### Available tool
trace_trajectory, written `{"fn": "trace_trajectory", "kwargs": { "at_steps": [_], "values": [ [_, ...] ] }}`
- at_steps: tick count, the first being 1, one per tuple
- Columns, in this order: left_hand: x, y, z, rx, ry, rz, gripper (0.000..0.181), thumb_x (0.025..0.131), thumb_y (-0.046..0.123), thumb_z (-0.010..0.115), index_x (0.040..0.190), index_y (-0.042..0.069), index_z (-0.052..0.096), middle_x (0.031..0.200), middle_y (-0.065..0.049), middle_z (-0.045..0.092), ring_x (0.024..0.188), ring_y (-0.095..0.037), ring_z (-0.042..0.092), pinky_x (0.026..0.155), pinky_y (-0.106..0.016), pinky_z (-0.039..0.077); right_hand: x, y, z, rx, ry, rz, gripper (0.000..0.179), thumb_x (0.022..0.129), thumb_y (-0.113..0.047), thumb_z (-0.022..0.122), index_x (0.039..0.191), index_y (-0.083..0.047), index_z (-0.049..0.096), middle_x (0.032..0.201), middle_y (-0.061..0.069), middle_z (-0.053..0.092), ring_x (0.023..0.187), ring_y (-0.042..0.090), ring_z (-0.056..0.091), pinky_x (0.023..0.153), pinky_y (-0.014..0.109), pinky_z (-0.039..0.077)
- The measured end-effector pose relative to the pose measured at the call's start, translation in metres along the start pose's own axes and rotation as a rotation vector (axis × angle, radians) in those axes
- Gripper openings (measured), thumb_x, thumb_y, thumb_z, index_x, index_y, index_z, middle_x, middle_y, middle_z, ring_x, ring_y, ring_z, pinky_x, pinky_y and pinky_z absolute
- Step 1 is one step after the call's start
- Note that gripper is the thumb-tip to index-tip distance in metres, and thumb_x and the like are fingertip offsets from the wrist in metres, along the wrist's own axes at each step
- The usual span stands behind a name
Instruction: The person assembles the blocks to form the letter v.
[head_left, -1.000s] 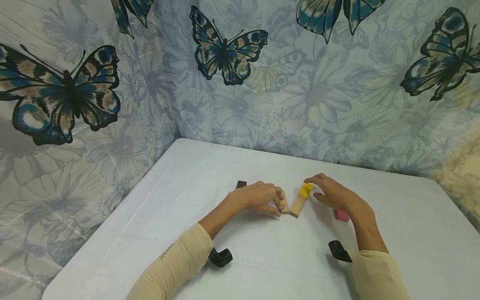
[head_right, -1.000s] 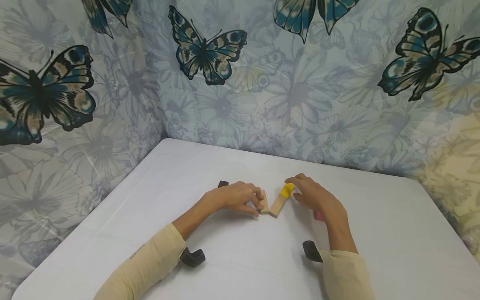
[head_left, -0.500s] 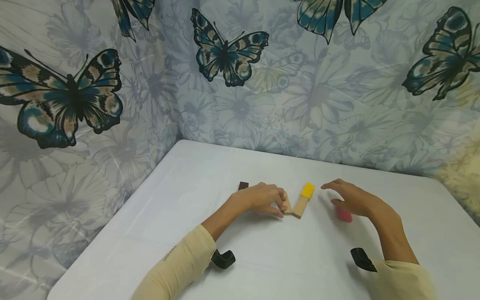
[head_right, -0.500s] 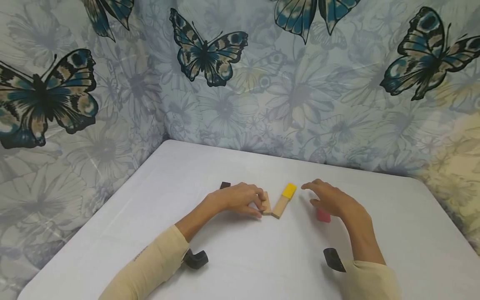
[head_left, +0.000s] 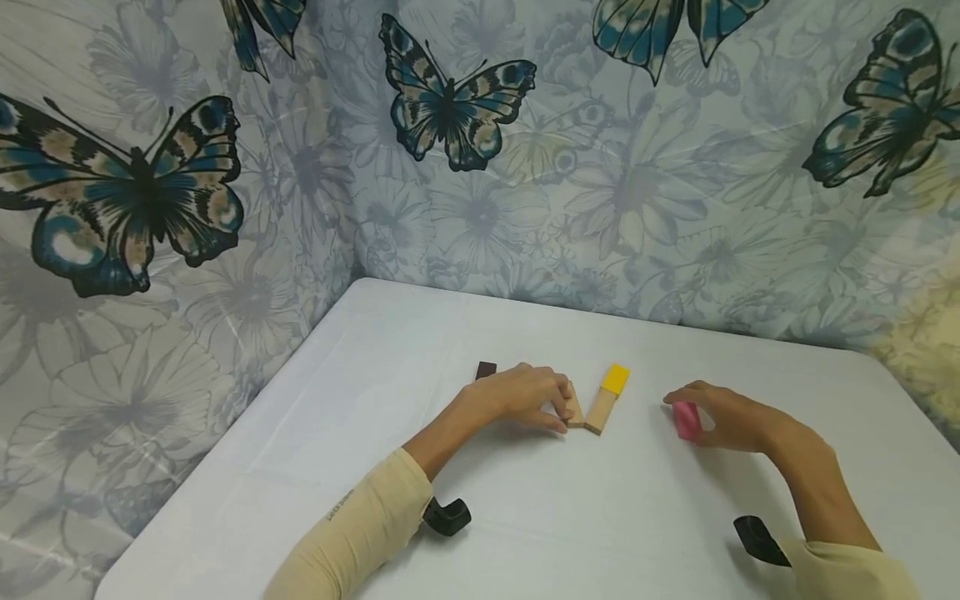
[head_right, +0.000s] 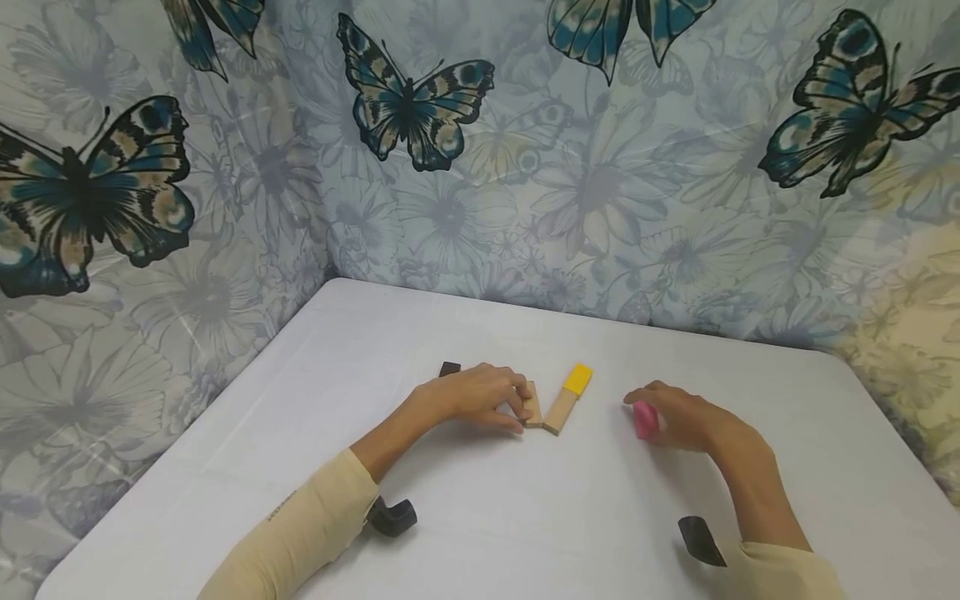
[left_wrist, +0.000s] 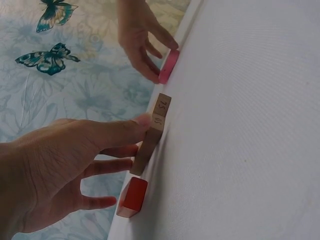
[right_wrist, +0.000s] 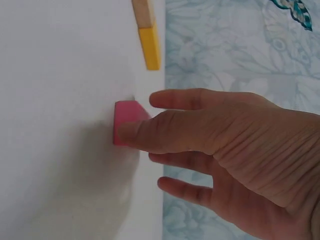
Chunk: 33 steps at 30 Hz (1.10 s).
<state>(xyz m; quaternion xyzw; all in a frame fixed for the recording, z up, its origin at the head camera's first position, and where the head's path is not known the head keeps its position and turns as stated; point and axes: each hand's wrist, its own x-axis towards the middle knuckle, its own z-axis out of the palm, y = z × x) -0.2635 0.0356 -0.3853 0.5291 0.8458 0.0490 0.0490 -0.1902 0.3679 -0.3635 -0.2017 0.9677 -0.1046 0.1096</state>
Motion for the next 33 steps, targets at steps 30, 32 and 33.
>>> {"fn": "trace_trajectory", "kwargs": {
  "at_steps": [30, 32, 33],
  "values": [
    [0.0024, -0.0031, 0.0050, -0.017, 0.020, 0.022, 0.025, 0.097, 0.043, 0.074, 0.111, 0.025, 0.084, 0.125, 0.007, 0.070, 0.114, -0.009, 0.064, 0.089, -0.026, 0.055, 0.0046, 0.0011, 0.0024, -0.034, 0.015, -0.009, 0.034, 0.083, -0.010, 0.086, 0.114, -0.006, 0.073, 0.104, 0.006, 0.067, 0.092, 0.019, 0.061, 0.084, 0.044, 0.062],
    [0.0024, -0.0030, 0.0047, -0.015, 0.019, 0.024, 0.025, 0.097, 0.043, 0.074, 0.111, 0.025, 0.084, 0.126, 0.007, 0.070, 0.114, -0.010, 0.065, 0.090, -0.027, 0.055, 0.0059, -0.0015, -0.0001, -0.045, 0.020, -0.011, 0.035, 0.084, -0.014, 0.086, 0.115, -0.005, 0.073, 0.102, 0.005, 0.066, 0.091, 0.018, 0.061, 0.083, 0.042, 0.061],
    [0.0024, -0.0030, 0.0044, -0.014, 0.019, 0.025, 0.025, 0.097, 0.043, 0.073, 0.111, 0.025, 0.084, 0.126, 0.007, 0.070, 0.114, -0.010, 0.065, 0.090, -0.027, 0.055, 0.0068, -0.0031, -0.0016, -0.050, 0.023, -0.017, 0.036, 0.084, -0.015, 0.086, 0.116, -0.004, 0.073, 0.101, 0.005, 0.066, 0.091, 0.018, 0.061, 0.083, 0.043, 0.061]
  ]
}}
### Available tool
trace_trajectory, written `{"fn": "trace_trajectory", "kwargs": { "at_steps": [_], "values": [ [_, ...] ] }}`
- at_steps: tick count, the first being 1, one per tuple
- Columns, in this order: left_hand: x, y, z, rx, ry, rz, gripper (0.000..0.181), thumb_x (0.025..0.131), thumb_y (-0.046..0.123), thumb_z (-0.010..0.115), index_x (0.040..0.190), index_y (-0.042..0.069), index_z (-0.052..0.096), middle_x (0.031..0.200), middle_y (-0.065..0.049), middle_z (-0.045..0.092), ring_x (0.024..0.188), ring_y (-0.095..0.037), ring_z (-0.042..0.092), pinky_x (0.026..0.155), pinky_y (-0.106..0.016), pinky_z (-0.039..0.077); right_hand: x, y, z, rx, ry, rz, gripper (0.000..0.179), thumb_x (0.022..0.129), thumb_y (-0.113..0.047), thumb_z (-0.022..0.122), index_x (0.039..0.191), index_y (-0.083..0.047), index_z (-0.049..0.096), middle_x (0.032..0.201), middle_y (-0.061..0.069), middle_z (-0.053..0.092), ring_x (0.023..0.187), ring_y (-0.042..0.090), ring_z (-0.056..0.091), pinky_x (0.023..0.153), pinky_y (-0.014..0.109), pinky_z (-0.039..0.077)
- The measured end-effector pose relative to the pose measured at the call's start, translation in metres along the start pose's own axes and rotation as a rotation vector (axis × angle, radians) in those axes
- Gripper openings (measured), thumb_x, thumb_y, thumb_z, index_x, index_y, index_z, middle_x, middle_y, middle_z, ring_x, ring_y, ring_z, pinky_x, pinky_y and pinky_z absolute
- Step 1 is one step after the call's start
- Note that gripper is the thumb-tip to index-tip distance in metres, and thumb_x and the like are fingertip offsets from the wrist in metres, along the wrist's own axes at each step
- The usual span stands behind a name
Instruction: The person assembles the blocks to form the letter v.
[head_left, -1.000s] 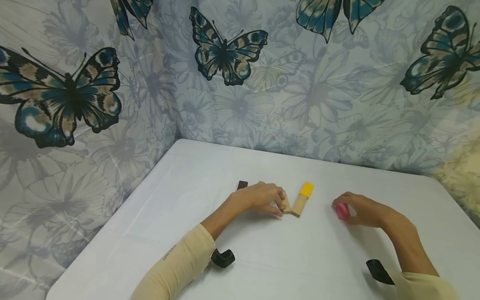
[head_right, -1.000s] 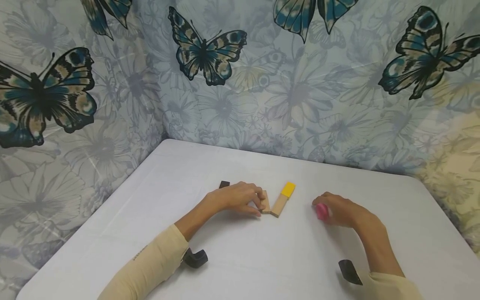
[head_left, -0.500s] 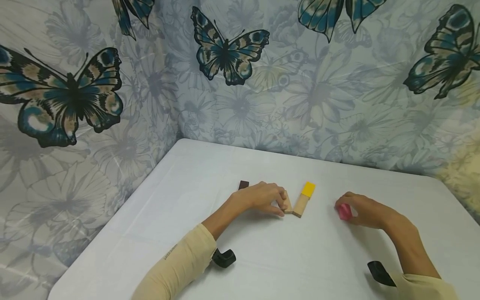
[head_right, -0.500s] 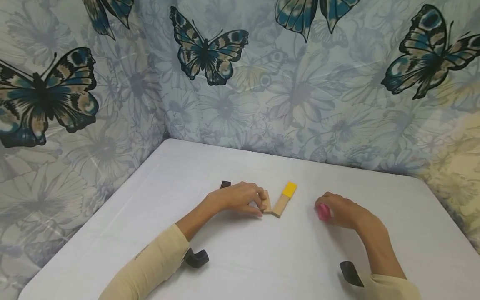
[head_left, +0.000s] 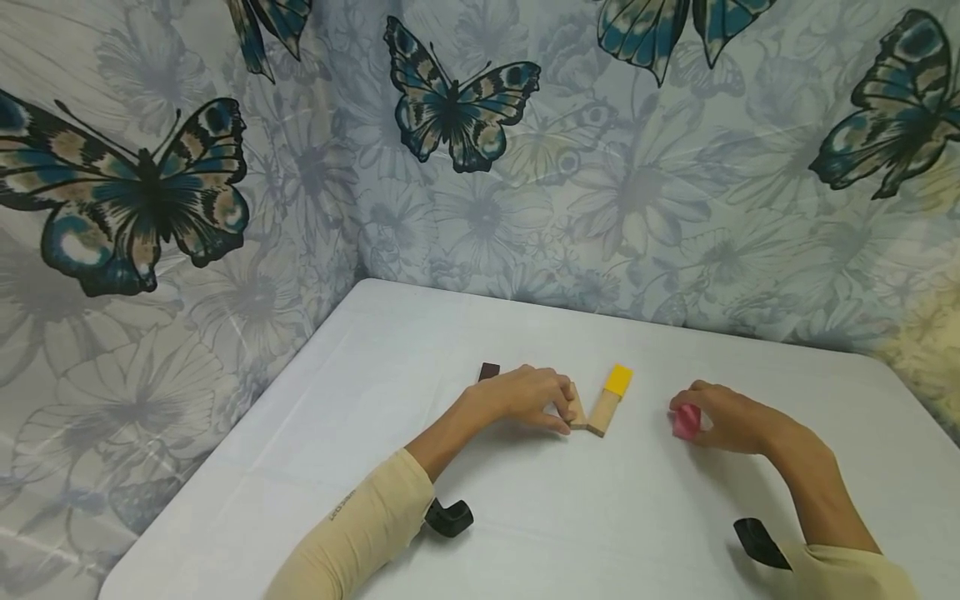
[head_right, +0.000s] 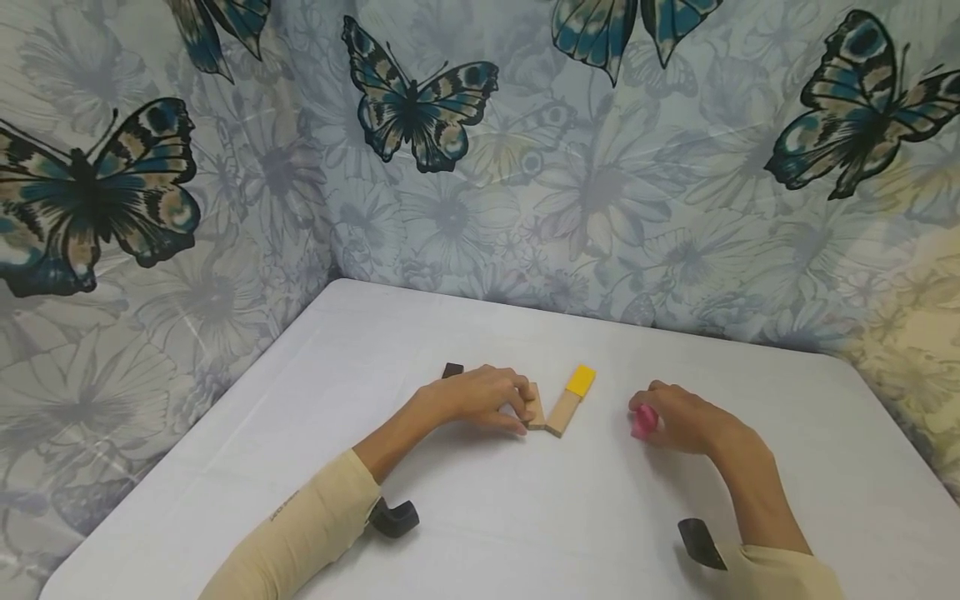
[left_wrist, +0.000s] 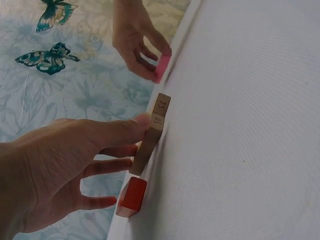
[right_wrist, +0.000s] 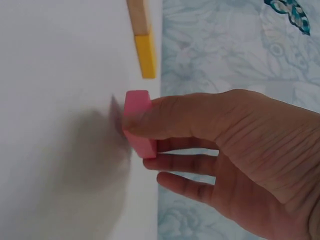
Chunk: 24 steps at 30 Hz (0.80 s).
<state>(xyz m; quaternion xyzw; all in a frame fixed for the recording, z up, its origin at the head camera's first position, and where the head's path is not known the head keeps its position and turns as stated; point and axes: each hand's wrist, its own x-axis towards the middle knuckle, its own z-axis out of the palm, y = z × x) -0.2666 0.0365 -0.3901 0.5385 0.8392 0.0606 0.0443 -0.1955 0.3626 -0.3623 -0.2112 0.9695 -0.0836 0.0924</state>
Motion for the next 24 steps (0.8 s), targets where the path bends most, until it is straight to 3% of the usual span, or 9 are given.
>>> {"fn": "trace_trajectory", "kwargs": {
  "at_steps": [7, 18, 24],
  "values": [
    [0.000, 0.001, -0.001, -0.007, -0.014, -0.015, 0.026, 0.097, 0.044, 0.074, 0.112, 0.026, 0.083, 0.128, 0.007, 0.070, 0.116, -0.010, 0.064, 0.092, -0.028, 0.056, 0.013, -0.008, -0.015, -0.005, 0.021, 0.000, 0.043, 0.085, -0.009, 0.082, 0.125, 0.002, 0.068, 0.103, 0.009, 0.066, 0.094, 0.025, 0.062, 0.088, 0.053, 0.060],
    [-0.002, 0.002, -0.001, -0.009, -0.017, -0.038, 0.026, 0.096, 0.044, 0.074, 0.113, 0.026, 0.083, 0.131, 0.007, 0.070, 0.121, -0.011, 0.064, 0.098, -0.030, 0.056, 0.054, -0.004, -0.024, 0.008, 0.129, -0.033, 0.044, 0.092, -0.013, 0.077, 0.129, 0.010, 0.065, 0.110, 0.021, 0.069, 0.100, 0.036, 0.064, 0.089, 0.055, 0.060],
    [0.000, 0.003, -0.002, 0.007, -0.014, -0.018, 0.025, 0.098, 0.045, 0.072, 0.110, 0.026, 0.084, 0.127, 0.008, 0.070, 0.116, -0.009, 0.064, 0.091, -0.026, 0.055, 0.074, 0.003, -0.024, -0.009, 0.129, -0.038, 0.044, 0.096, -0.014, 0.073, 0.131, 0.012, 0.064, 0.113, 0.023, 0.070, 0.103, 0.038, 0.063, 0.095, 0.060, 0.056]
  ]
}}
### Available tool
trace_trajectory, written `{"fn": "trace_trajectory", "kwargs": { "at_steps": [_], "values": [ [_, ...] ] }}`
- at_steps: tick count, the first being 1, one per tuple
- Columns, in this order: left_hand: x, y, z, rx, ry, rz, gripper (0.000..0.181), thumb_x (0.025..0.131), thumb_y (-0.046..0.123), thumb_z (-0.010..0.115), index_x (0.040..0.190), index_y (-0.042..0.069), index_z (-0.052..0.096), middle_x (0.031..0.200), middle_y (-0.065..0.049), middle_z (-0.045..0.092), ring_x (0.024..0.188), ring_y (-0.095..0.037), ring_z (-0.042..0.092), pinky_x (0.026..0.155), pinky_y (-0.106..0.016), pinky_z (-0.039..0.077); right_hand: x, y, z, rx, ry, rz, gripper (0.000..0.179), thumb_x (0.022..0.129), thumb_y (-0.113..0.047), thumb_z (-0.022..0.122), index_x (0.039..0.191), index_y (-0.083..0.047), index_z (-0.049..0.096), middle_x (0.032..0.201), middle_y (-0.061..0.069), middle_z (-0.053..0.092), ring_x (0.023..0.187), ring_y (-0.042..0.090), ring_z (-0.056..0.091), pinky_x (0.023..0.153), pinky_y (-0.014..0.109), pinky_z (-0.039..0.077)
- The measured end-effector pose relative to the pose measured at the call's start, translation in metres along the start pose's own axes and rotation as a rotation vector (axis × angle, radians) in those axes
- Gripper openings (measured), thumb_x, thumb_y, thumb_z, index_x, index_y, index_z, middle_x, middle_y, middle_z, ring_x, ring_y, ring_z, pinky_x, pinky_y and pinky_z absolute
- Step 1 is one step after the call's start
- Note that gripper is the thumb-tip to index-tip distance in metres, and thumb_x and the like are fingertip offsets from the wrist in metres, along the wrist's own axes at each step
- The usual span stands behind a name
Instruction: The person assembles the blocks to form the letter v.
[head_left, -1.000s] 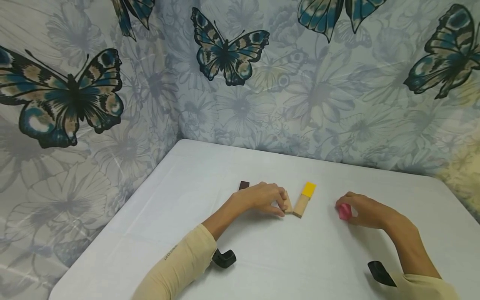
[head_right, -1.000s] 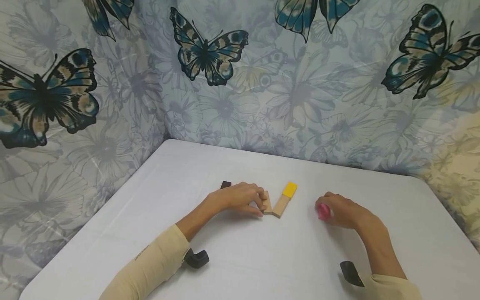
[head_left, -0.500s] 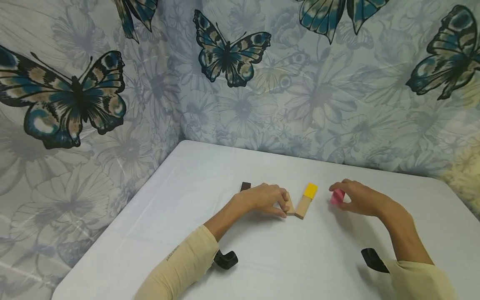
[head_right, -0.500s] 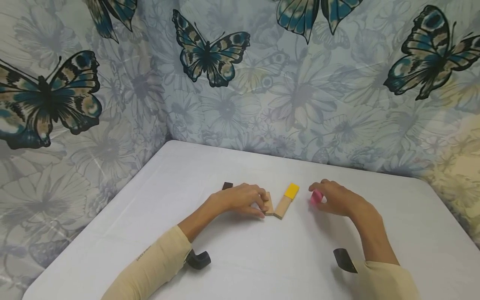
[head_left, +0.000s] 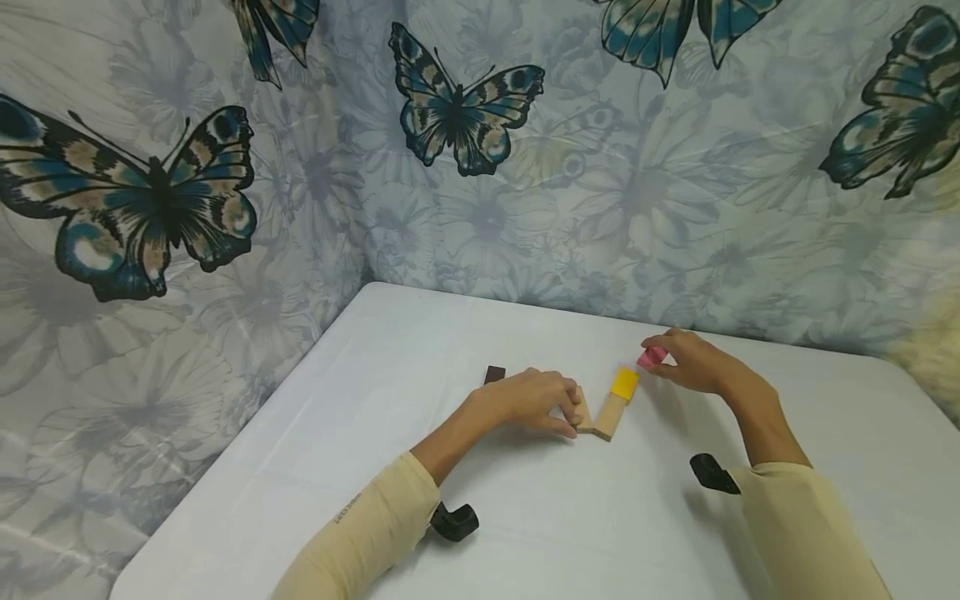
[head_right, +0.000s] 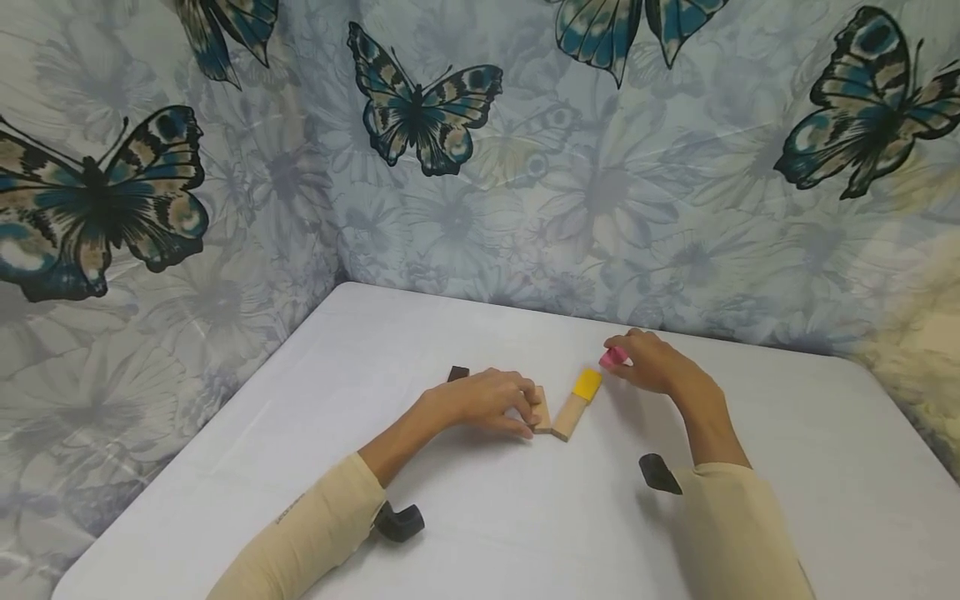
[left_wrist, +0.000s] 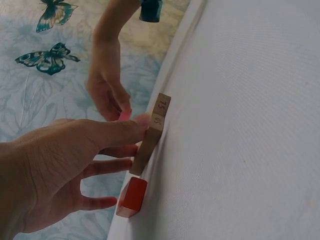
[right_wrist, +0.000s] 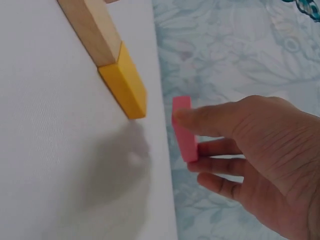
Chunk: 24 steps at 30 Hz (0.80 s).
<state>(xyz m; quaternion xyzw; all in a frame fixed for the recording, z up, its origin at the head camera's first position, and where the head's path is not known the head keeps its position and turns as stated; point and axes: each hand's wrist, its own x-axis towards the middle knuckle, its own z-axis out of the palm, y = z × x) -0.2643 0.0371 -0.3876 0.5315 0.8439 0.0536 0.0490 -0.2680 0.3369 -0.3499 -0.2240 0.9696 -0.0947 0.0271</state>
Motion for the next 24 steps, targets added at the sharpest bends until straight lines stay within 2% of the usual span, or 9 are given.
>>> {"fn": "trace_trajectory", "kwargs": {
  "at_steps": [4, 9, 15, 18, 21, 24],
  "values": [
    [0.001, 0.001, 0.000, 0.014, -0.001, 0.011, 0.025, 0.098, 0.045, 0.071, 0.109, 0.027, 0.084, 0.124, 0.009, 0.069, 0.112, -0.008, 0.063, 0.085, -0.023, 0.052, 0.009, 0.005, 0.003, -0.001, -0.020, 0.008, 0.045, 0.097, -0.015, 0.072, 0.131, 0.013, 0.064, 0.111, 0.022, 0.070, 0.103, 0.038, 0.062, 0.096, 0.061, 0.054],
    [0.002, 0.001, 0.000, 0.019, -0.003, 0.004, 0.024, 0.097, 0.045, 0.072, 0.109, 0.028, 0.084, 0.125, 0.010, 0.070, 0.112, -0.007, 0.063, 0.086, -0.023, 0.052, 0.020, 0.010, 0.014, 0.020, -0.027, 0.033, 0.044, 0.096, -0.014, 0.072, 0.131, 0.012, 0.063, 0.113, 0.026, 0.068, 0.103, 0.040, 0.062, 0.096, 0.062, 0.053],
    [0.001, 0.002, 0.000, 0.012, 0.002, 0.003, 0.023, 0.097, 0.044, 0.073, 0.109, 0.028, 0.084, 0.125, 0.010, 0.070, 0.113, -0.007, 0.063, 0.086, -0.022, 0.051, 0.021, 0.012, 0.021, 0.033, -0.049, 0.016, 0.042, 0.096, -0.009, 0.071, 0.132, 0.011, 0.063, 0.121, 0.033, 0.065, 0.110, 0.047, 0.062, 0.101, 0.065, 0.052],
    [0.001, 0.002, -0.001, 0.011, 0.004, 0.000, 0.024, 0.097, 0.045, 0.073, 0.110, 0.028, 0.084, 0.125, 0.010, 0.070, 0.111, -0.006, 0.063, 0.085, -0.022, 0.051, 0.019, 0.011, 0.019, 0.049, -0.059, 0.012, 0.045, 0.093, -0.002, 0.070, 0.134, 0.012, 0.061, 0.126, 0.036, 0.061, 0.114, 0.050, 0.060, 0.101, 0.067, 0.051],
    [0.000, 0.002, -0.002, 0.017, -0.003, -0.014, 0.025, 0.098, 0.045, 0.072, 0.112, 0.028, 0.084, 0.125, 0.010, 0.070, 0.112, -0.007, 0.062, 0.087, -0.022, 0.051, 0.019, 0.010, 0.017, 0.066, -0.071, 0.042, 0.047, 0.091, 0.006, 0.065, 0.137, 0.011, 0.059, 0.132, 0.037, 0.057, 0.120, 0.053, 0.058, 0.103, 0.067, 0.050],
    [0.000, 0.002, -0.002, 0.018, -0.014, -0.030, 0.025, 0.098, 0.045, 0.071, 0.113, 0.028, 0.083, 0.126, 0.010, 0.069, 0.113, -0.007, 0.062, 0.089, -0.024, 0.051, 0.021, 0.012, 0.020, 0.060, -0.073, 0.047, 0.045, 0.090, 0.011, 0.063, 0.134, 0.011, 0.062, 0.130, 0.037, 0.058, 0.121, 0.054, 0.058, 0.103, 0.066, 0.050]
  ]
}}
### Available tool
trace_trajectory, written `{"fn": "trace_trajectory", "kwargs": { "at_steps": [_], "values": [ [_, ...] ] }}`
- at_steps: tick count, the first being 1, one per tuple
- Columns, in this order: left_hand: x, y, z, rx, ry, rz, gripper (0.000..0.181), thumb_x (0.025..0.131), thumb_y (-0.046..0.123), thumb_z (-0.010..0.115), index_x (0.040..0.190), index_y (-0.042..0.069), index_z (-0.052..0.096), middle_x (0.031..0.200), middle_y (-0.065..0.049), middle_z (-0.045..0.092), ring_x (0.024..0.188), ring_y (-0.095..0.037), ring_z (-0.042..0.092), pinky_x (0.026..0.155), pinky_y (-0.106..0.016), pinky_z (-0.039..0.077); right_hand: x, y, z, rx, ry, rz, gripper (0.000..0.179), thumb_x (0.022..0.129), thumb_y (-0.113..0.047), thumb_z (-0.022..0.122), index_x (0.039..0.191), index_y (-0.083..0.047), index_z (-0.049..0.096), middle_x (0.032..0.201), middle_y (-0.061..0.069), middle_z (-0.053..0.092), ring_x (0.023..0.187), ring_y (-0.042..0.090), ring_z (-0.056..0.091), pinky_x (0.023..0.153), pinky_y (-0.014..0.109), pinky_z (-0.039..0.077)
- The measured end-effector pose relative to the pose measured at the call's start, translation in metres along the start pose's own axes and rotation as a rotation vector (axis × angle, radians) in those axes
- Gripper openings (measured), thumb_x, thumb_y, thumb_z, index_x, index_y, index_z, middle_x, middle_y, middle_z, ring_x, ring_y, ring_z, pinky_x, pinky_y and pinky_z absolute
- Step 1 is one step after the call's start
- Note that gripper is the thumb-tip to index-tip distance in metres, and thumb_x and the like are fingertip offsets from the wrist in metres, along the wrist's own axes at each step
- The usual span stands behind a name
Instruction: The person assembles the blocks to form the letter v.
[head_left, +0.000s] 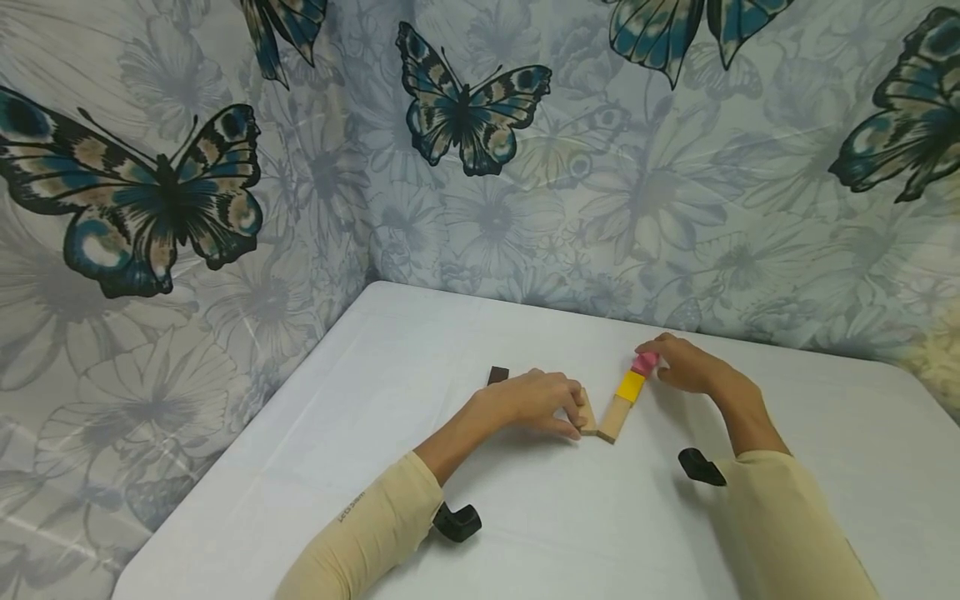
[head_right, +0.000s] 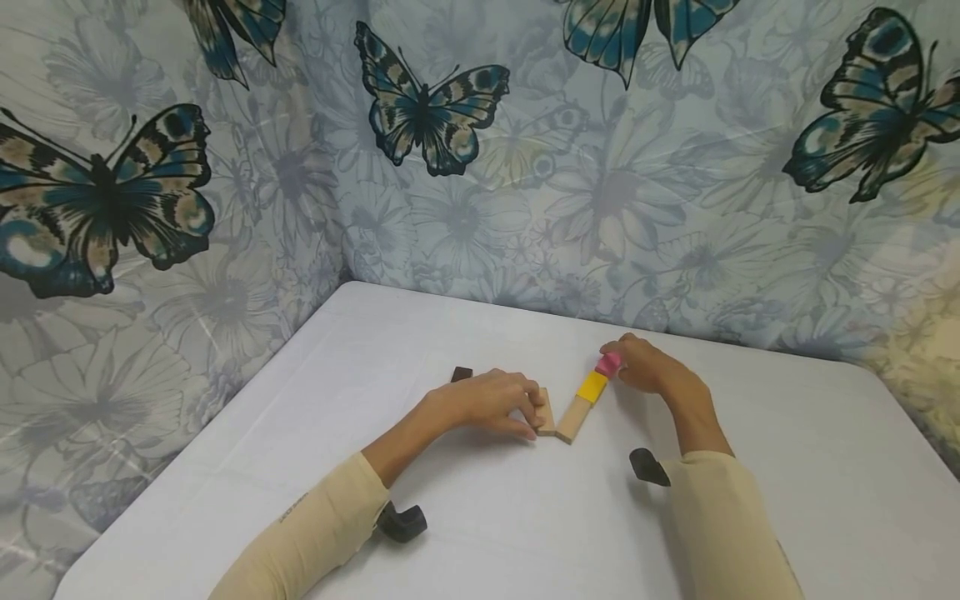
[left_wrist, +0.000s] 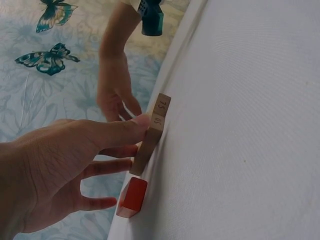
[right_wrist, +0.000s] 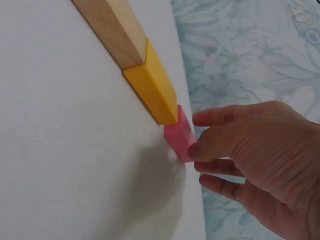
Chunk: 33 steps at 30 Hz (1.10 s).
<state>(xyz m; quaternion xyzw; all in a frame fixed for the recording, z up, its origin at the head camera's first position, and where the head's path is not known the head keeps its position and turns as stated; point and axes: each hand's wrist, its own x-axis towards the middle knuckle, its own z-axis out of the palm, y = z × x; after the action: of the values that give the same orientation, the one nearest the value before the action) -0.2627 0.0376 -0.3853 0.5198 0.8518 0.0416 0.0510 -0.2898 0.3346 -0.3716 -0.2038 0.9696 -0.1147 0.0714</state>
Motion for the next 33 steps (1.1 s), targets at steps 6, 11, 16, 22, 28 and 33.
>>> {"fn": "trace_trajectory", "kwargs": {
  "at_steps": [6, 11, 16, 22, 28, 33],
  "values": [
    [0.0000, -0.0005, 0.0003, -0.007, -0.003, 0.005, 0.024, 0.098, 0.044, 0.072, 0.112, 0.028, 0.084, 0.125, 0.010, 0.070, 0.112, -0.006, 0.062, 0.086, -0.021, 0.051, 0.0024, -0.0011, 0.0064, -0.005, 0.025, -0.004, 0.037, 0.090, 0.011, 0.067, 0.127, 0.010, 0.067, 0.122, 0.032, 0.063, 0.116, 0.050, 0.061, 0.104, 0.064, 0.051],
    [0.0001, -0.0001, 0.0004, -0.013, -0.005, 0.006, 0.024, 0.098, 0.043, 0.072, 0.113, 0.029, 0.083, 0.126, 0.010, 0.069, 0.112, -0.006, 0.062, 0.087, -0.021, 0.051, 0.0017, -0.0042, 0.0067, -0.002, 0.030, -0.005, 0.036, 0.091, 0.010, 0.067, 0.127, 0.010, 0.068, 0.123, 0.032, 0.063, 0.117, 0.050, 0.061, 0.104, 0.064, 0.051],
    [0.0010, -0.0010, 0.0012, -0.016, -0.007, 0.006, 0.024, 0.098, 0.043, 0.072, 0.113, 0.028, 0.083, 0.128, 0.010, 0.069, 0.114, -0.007, 0.062, 0.089, -0.022, 0.052, 0.0008, -0.0053, 0.0067, 0.005, 0.039, -0.018, 0.035, 0.091, 0.010, 0.066, 0.126, 0.009, 0.069, 0.124, 0.032, 0.064, 0.117, 0.050, 0.061, 0.103, 0.064, 0.051],
    [0.0015, -0.0021, 0.0013, -0.010, -0.007, 0.004, 0.024, 0.098, 0.044, 0.072, 0.113, 0.029, 0.083, 0.127, 0.010, 0.069, 0.113, -0.006, 0.062, 0.088, -0.022, 0.052, 0.0006, -0.0042, 0.0075, 0.000, 0.063, -0.082, 0.035, 0.089, 0.011, 0.065, 0.123, 0.009, 0.070, 0.121, 0.030, 0.065, 0.114, 0.048, 0.062, 0.102, 0.064, 0.052],
    [0.0018, -0.0023, 0.0017, -0.020, -0.004, 0.006, 0.024, 0.098, 0.044, 0.072, 0.112, 0.028, 0.083, 0.125, 0.010, 0.070, 0.112, -0.007, 0.062, 0.085, -0.022, 0.051, 0.0002, -0.0027, 0.0087, -0.005, 0.060, -0.073, 0.035, 0.089, 0.011, 0.067, 0.124, 0.007, 0.071, 0.123, 0.031, 0.064, 0.115, 0.050, 0.061, 0.103, 0.065, 0.051],
    [0.0013, -0.0022, 0.0018, -0.019, 0.000, 0.014, 0.024, 0.098, 0.044, 0.072, 0.112, 0.028, 0.084, 0.123, 0.010, 0.070, 0.110, -0.007, 0.061, 0.083, -0.021, 0.050, -0.0040, -0.0035, 0.0097, -0.002, 0.076, -0.059, 0.035, 0.088, 0.012, 0.067, 0.122, 0.006, 0.071, 0.127, 0.034, 0.063, 0.119, 0.054, 0.059, 0.104, 0.068, 0.049]
  ]
}}
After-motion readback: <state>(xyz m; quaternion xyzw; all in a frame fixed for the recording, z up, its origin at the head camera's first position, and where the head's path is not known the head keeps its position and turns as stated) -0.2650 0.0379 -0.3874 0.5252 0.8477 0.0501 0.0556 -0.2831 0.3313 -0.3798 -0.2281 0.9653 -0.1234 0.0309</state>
